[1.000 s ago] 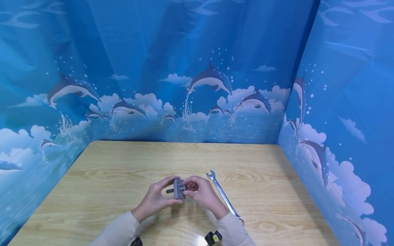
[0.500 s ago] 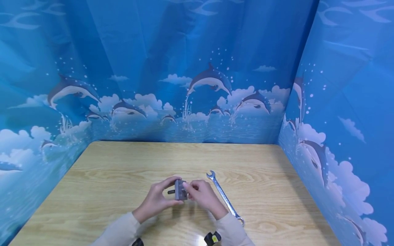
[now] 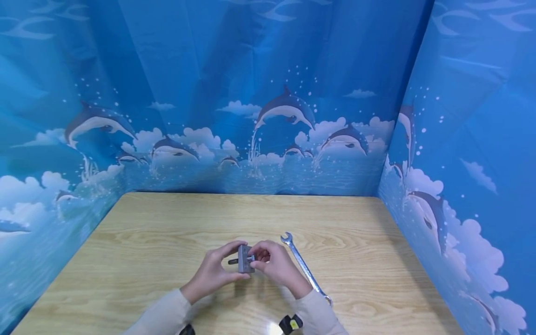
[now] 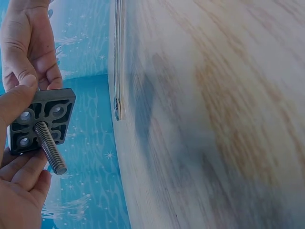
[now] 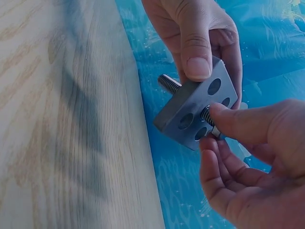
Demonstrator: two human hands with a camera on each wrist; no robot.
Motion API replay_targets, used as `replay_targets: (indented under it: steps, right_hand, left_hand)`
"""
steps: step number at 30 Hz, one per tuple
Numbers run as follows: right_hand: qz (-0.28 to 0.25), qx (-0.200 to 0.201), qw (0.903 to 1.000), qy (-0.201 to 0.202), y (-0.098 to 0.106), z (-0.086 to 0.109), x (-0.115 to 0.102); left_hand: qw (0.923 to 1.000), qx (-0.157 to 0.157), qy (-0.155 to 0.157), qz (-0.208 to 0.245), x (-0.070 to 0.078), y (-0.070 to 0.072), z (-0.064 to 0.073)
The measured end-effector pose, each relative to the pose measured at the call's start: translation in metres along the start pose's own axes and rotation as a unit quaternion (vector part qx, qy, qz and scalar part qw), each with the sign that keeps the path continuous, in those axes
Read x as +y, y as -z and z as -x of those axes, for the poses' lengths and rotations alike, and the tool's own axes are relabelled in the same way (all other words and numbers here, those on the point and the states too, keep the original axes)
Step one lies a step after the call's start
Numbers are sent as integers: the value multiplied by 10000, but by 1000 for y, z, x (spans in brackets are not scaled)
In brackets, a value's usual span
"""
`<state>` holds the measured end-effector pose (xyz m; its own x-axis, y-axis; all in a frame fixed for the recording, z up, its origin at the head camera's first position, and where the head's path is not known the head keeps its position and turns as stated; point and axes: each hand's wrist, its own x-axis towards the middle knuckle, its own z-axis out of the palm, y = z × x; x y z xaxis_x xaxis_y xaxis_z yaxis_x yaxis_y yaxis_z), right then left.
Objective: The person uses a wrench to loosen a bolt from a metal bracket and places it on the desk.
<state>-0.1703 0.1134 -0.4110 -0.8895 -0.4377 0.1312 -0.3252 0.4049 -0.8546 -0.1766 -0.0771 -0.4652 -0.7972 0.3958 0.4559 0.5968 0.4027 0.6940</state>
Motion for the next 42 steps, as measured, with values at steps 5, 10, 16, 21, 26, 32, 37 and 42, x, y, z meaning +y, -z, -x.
replay_targets:
  steps: [5,10,16,21,26,32,37,42]
  right_hand:
    - [155,57,9998,-88,-3,-4,13]
    - [264,69,9990,-354,-5,-8,33]
    - [46,-75,9954,-954,-5,-6,35]
    - [124,-126,9939,-1092,-7,-6,36]
    - [198,-112,9943,-1039,-7,-7,36]
    - [210,-47,9968,-772,-6,-7,34]
    - [117,6,9997,-194,-6,-7,36]
    - [-38,52,10000,24,-7,-6,35]
  left_hand:
    - [10000,-9,69,34,0,0,1]
    - [9999,7,144,46,1,2,1]
    - [9998,-32,215,8,1,2,1]
    - [9996,-58,272,-10,2,1,1]
    - [9996,-92,255,-14,1,0,2]
    - [9997,-91,232,-25,0,-1,3]
    - [9997,-92,233,-20,0,-1,3]
    - [9998,-42,179,9,0,-1,3]
